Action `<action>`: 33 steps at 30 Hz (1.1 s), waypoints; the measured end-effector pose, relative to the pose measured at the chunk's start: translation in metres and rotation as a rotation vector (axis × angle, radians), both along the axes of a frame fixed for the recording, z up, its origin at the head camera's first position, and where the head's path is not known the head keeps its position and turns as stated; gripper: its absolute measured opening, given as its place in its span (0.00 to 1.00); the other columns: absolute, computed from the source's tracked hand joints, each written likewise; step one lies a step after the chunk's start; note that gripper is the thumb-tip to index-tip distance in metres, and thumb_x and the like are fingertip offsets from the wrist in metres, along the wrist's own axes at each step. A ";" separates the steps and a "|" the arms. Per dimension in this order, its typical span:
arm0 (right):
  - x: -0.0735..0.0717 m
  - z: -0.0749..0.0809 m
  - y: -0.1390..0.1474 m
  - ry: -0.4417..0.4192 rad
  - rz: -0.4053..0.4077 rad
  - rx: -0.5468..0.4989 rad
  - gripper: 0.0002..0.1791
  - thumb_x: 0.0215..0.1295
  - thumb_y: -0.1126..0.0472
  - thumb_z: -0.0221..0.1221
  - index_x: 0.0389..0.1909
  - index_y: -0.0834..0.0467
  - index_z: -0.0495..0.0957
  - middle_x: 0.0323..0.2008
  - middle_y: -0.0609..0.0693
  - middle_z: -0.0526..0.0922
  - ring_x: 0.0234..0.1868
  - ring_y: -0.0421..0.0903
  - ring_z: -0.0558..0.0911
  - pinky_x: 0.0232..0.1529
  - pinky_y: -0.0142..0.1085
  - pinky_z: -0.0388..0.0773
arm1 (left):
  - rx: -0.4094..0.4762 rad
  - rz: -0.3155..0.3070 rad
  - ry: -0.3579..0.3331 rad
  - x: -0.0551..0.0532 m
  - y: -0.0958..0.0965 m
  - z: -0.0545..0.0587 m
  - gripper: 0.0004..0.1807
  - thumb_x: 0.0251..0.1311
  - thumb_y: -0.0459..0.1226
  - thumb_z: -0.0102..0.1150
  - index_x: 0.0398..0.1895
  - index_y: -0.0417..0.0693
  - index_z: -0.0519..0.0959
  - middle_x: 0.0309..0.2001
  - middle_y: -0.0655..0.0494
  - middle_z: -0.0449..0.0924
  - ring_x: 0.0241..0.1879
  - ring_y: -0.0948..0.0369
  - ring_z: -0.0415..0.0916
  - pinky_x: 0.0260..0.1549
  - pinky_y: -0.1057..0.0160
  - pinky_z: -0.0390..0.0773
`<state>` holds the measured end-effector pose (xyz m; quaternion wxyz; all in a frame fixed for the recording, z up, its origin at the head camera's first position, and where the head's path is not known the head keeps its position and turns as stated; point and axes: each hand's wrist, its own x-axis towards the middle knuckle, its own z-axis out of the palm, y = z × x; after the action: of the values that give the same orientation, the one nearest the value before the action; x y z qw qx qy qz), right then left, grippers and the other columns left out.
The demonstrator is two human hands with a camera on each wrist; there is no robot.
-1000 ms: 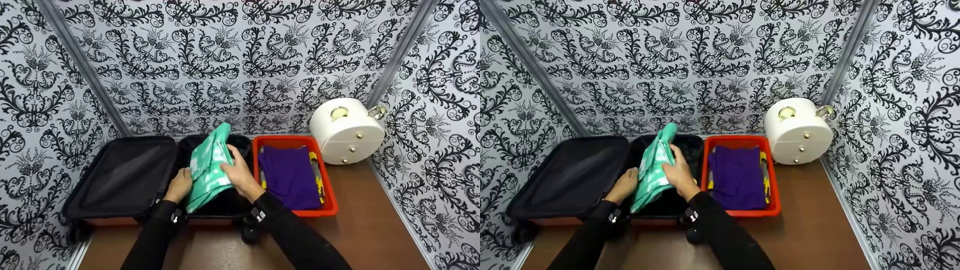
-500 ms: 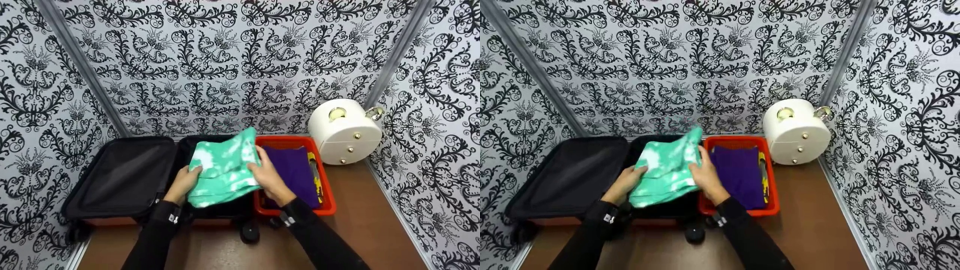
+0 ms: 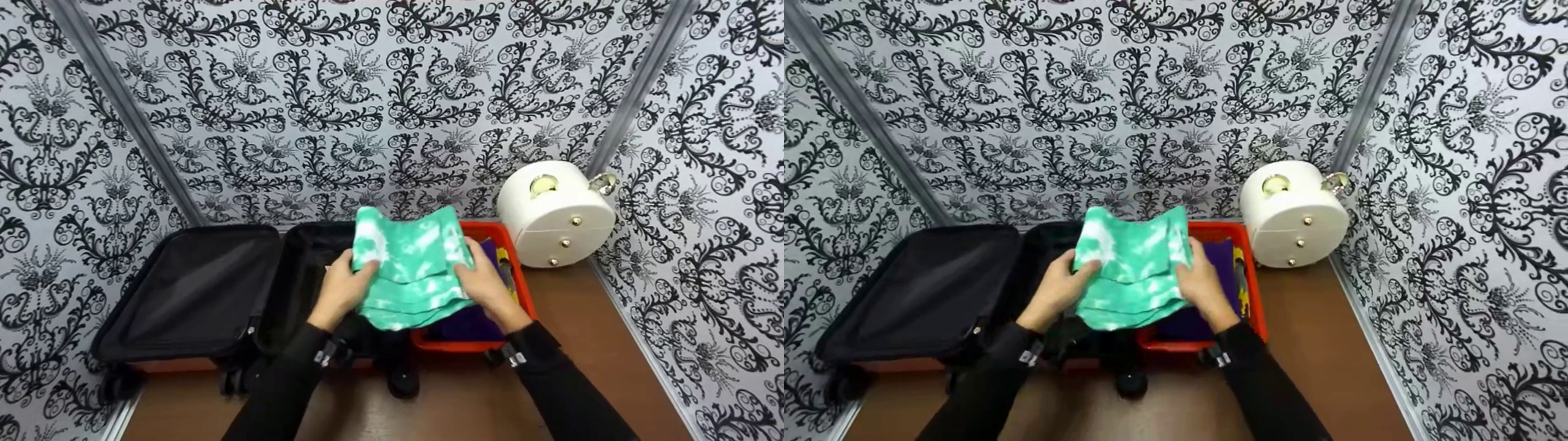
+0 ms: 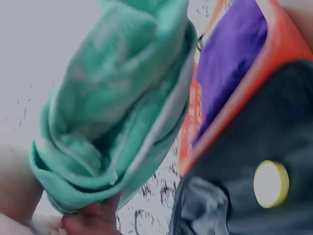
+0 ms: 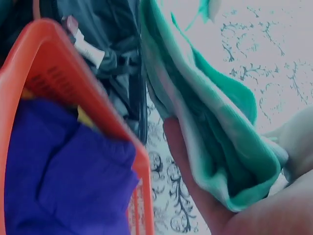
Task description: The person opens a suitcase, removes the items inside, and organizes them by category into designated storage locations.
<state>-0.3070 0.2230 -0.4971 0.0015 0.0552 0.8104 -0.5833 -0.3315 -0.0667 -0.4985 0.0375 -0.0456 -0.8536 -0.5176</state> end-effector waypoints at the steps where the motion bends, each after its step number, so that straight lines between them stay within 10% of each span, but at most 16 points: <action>1: -0.001 0.000 0.004 0.010 -0.010 0.013 0.41 0.80 0.63 0.52 0.90 0.52 0.52 0.80 0.67 0.67 0.55 0.55 0.83 0.56 0.47 0.86 | 0.004 -0.008 0.012 0.001 0.006 0.002 0.26 0.72 0.47 0.66 0.69 0.47 0.81 0.58 0.42 0.89 0.56 0.46 0.85 0.63 0.43 0.82; 5: -0.004 -0.005 0.025 0.076 -0.064 0.039 0.40 0.78 0.65 0.52 0.89 0.55 0.54 0.84 0.65 0.63 0.75 0.59 0.70 0.80 0.54 0.66 | 0.016 -0.054 0.057 0.002 0.028 0.002 0.36 0.70 0.42 0.66 0.81 0.47 0.71 0.65 0.37 0.85 0.63 0.42 0.84 0.68 0.41 0.80; 10: -0.004 -0.016 0.046 0.115 -0.130 0.018 0.39 0.78 0.67 0.51 0.88 0.56 0.56 0.85 0.63 0.62 0.80 0.57 0.66 0.85 0.53 0.59 | 0.003 -0.142 0.104 0.002 0.051 -0.013 0.40 0.72 0.38 0.64 0.85 0.54 0.61 0.63 0.33 0.86 0.57 0.40 0.86 0.62 0.38 0.82; 19: 0.000 -0.040 0.069 0.082 -0.170 0.028 0.38 0.79 0.68 0.49 0.88 0.55 0.56 0.86 0.64 0.60 0.79 0.59 0.66 0.82 0.55 0.62 | -0.090 -0.264 0.215 0.001 0.074 -0.042 0.15 0.77 0.29 0.54 0.60 0.46 0.83 0.57 0.41 0.85 0.62 0.44 0.83 0.63 0.43 0.80; 27: -0.001 -0.063 0.082 0.002 -0.160 0.045 0.40 0.80 0.68 0.48 0.90 0.54 0.51 0.88 0.65 0.56 0.81 0.62 0.65 0.82 0.57 0.64 | -0.118 -0.283 0.128 0.003 0.081 -0.059 0.28 0.78 0.32 0.58 0.79 0.39 0.75 0.69 0.37 0.81 0.56 0.46 0.82 0.59 0.47 0.81; 33: 0.001 -0.074 0.096 -0.092 -0.079 0.296 0.42 0.82 0.65 0.47 0.91 0.58 0.43 0.87 0.71 0.52 0.85 0.71 0.60 0.83 0.64 0.62 | -0.150 -0.328 0.066 0.012 0.080 -0.064 0.25 0.79 0.35 0.59 0.76 0.39 0.78 0.76 0.31 0.72 0.65 0.39 0.79 0.63 0.42 0.80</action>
<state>-0.3064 0.3185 -0.5710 0.0075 0.1132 0.8837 -0.4541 -0.3192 0.0138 -0.5629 -0.0228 -0.2037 -0.8692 -0.4499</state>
